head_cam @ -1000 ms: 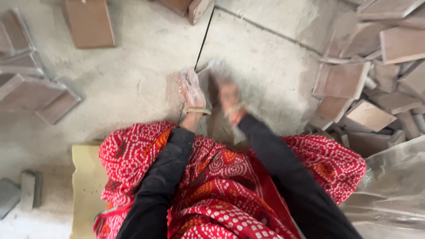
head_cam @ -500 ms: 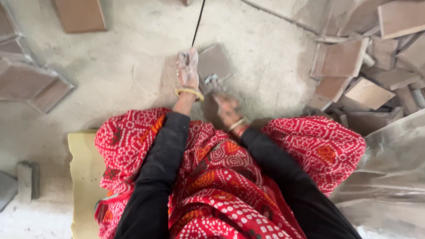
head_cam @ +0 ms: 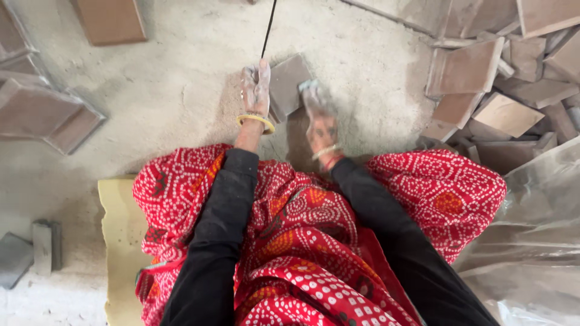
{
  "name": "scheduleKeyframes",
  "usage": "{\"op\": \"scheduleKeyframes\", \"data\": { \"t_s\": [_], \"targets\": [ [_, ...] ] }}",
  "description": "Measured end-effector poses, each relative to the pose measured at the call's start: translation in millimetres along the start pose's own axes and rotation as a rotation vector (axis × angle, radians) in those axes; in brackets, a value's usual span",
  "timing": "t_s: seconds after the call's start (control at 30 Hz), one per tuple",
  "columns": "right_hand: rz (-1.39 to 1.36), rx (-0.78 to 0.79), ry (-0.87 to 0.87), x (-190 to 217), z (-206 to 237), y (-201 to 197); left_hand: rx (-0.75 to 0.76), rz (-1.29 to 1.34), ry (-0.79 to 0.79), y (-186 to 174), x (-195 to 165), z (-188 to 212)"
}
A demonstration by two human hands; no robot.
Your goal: The person sits on the floor of a tile workshop and smooths the edges of clay roof tiles by rubbing them with a small abrasive stone. They finish one tile at a time, then toss the smoothed tile onto a pile and pick up the next rough tile to repeat the rubbing.
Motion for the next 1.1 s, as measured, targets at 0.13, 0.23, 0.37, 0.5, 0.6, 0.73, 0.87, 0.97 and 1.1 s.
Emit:
{"op": "scheduleKeyframes", "data": {
  "t_s": [0.13, 0.23, 0.37, 0.5, 0.6, 0.73, 0.87, 0.97, 1.1],
  "targets": [
    [-0.278, 0.165, 0.253, -34.7, -25.4, 1.9, -0.02, 0.02, -0.056, 1.3, 6.8, 1.6],
    [-0.452, 0.207, 0.37, -47.2, -58.9, -4.5, -0.009, 0.092, 0.013, 3.7, 0.2, 4.0],
    [-0.282, 0.073, 0.266, -20.6, -82.8, -36.6, -0.002, 0.127, -0.009, 3.8, -2.0, 8.6],
    [-0.222, 0.099, 0.008, 5.6, -104.8, -32.9, -0.051, 0.091, -0.009, -0.2, -6.4, 15.3],
    [-0.175, 0.357, -0.078, -9.3, -132.2, 12.7, -0.066, 0.013, -0.011, -2.0, -7.3, 16.3],
    [-0.539, 0.571, 0.031, -17.6, -122.5, 43.5, -0.05, 0.036, 0.076, -3.3, -8.2, 13.8],
    [-0.265, 0.231, -0.066, -5.7, -84.6, -15.1, -0.051, 0.027, 0.106, -5.1, -1.0, 15.3],
    [-0.224, 0.187, -0.072, -10.6, -89.1, -34.0, -0.055, 0.03, 0.098, -5.2, 1.8, 17.7],
    [-0.146, 0.016, -0.097, -20.2, -121.9, -22.5, -0.036, 0.011, 0.068, -1.4, -1.3, 16.2]
  ]
}}
Point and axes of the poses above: each hand's wrist, its own z-axis away from the middle knuckle, its own y-axis out of the palm, x = y × z, the point moved 8 cm from there along -z, towards the middle knuckle, and after that the axes turned 9 degrees about z, right-handed, at the moved point
